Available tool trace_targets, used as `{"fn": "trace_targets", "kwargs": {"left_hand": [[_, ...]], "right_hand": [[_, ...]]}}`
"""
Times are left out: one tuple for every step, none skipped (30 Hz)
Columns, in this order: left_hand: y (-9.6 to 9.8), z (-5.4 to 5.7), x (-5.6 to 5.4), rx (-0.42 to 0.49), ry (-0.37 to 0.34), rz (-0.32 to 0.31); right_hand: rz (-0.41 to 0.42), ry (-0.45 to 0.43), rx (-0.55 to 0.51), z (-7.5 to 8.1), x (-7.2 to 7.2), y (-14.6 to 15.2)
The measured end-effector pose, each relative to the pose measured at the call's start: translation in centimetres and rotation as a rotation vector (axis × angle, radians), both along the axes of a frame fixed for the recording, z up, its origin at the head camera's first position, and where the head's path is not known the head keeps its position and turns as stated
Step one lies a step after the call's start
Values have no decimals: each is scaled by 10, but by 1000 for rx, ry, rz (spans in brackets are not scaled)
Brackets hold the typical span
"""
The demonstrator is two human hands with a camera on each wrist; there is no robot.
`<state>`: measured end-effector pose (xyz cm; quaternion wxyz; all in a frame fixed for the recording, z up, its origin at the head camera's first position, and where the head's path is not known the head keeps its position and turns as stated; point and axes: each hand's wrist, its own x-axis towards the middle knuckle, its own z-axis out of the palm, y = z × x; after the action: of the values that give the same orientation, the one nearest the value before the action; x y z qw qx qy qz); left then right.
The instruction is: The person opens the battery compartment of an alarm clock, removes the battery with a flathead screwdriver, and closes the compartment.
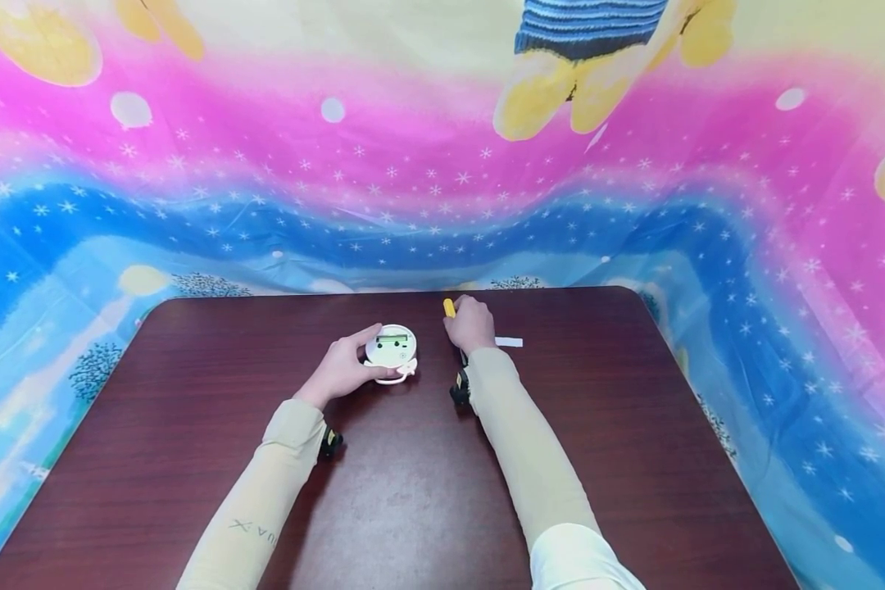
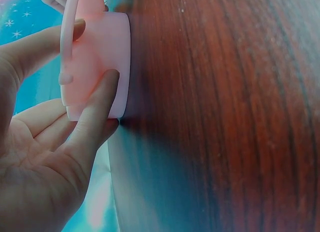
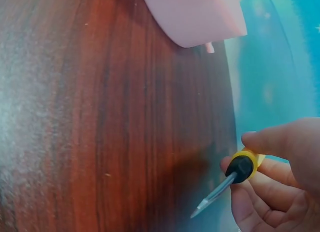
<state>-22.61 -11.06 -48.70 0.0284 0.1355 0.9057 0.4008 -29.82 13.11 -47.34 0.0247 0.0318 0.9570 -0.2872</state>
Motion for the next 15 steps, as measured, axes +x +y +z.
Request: {"fn": "trace_targets", "kwargs": {"left_hand": [[0,0,0,-1,0,0],[0,0,0,-1,-2,1],[0,0,0,-1,-1,0],[0,0,0,-1,2,-2],[0,-1,0,-2,4,-3],[0,0,0,-2,6,-5],[0,0,0,-4,9,-5],[0,0,0,-6,12,-7],[0,0,0,-4,13,-9],[0,0,0,-2,12,-8],[0,1,1,-2,7,-6],[0,1,1,1,5,-4],[0,1,0,2,4,-4],[0,1,1,5,1,-3],[0,1,0,6,0,-3]], "right_hand": [[1,0,-3,1,0,0],[3,1,-8,3,1,0],[5,3,-10,4,1,0],[6,3,-15,5,1,0],[8,3,-23,7,2,-1],[11,5,-31,8,2,-1],[11,4,-42,9,3,-1],[15,3,-50,10,3,-1],[19,3,-58,11,4,-1],[23,2,-67,12,4,-1],[27,1,-77,13,5,-1],[31,1,-86,14,5,-1],[34,1,-95,15,5,-1],[38,1,-104,16,5,-1],[39,4,-112,16,6,0]]}}
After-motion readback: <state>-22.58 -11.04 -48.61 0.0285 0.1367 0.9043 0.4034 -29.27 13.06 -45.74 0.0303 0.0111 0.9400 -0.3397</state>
